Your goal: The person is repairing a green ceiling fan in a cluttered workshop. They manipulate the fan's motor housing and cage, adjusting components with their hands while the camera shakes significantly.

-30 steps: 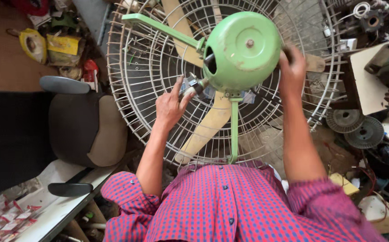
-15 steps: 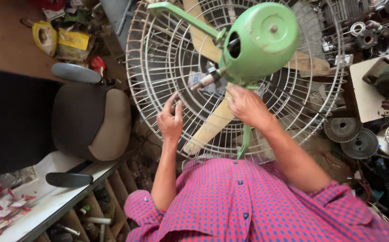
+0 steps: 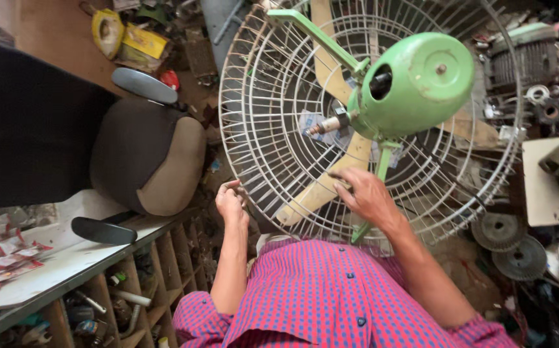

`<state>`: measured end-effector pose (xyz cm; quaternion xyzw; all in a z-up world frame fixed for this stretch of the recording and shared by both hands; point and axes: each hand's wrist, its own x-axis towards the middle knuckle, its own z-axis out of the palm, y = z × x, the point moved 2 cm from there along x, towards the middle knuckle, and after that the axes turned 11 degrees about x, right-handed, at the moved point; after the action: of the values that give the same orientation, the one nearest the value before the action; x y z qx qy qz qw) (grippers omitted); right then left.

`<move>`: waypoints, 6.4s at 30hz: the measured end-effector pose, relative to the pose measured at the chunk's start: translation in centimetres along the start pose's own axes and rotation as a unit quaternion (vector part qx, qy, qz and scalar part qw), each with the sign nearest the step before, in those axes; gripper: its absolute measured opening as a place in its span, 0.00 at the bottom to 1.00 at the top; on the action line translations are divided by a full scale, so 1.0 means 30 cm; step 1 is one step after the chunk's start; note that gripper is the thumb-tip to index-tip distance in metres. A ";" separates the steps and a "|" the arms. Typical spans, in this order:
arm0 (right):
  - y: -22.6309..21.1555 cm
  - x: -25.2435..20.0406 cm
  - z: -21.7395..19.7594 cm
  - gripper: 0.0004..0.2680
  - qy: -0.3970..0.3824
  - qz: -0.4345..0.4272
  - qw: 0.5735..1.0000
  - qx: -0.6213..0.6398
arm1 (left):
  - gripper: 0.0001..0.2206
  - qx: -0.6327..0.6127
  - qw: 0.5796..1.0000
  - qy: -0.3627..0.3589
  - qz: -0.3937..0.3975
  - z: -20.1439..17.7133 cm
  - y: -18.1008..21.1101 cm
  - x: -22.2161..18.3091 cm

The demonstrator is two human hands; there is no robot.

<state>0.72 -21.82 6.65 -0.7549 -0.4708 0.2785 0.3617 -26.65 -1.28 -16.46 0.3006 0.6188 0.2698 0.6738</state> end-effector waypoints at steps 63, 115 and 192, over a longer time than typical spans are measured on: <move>0.922 0.395 0.298 0.12 0.006 0.196 0.968 0.159 | 0.12 0.581 0.788 -0.205 0.007 -0.426 0.456 0.603; 0.021 -0.028 0.150 0.08 0.325 0.193 0.925 0.047 | 0.13 0.274 0.751 -0.586 -0.134 0.161 0.490 0.063; 0.789 -0.014 0.037 0.09 0.264 0.248 0.549 0.753 | 0.09 0.452 0.751 -0.216 0.430 1.120 0.451 -0.529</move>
<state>11.74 -28.87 -13.10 -0.3326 0.2338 0.3978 0.8225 5.53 -6.24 5.98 0.8546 0.3124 0.1473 0.3878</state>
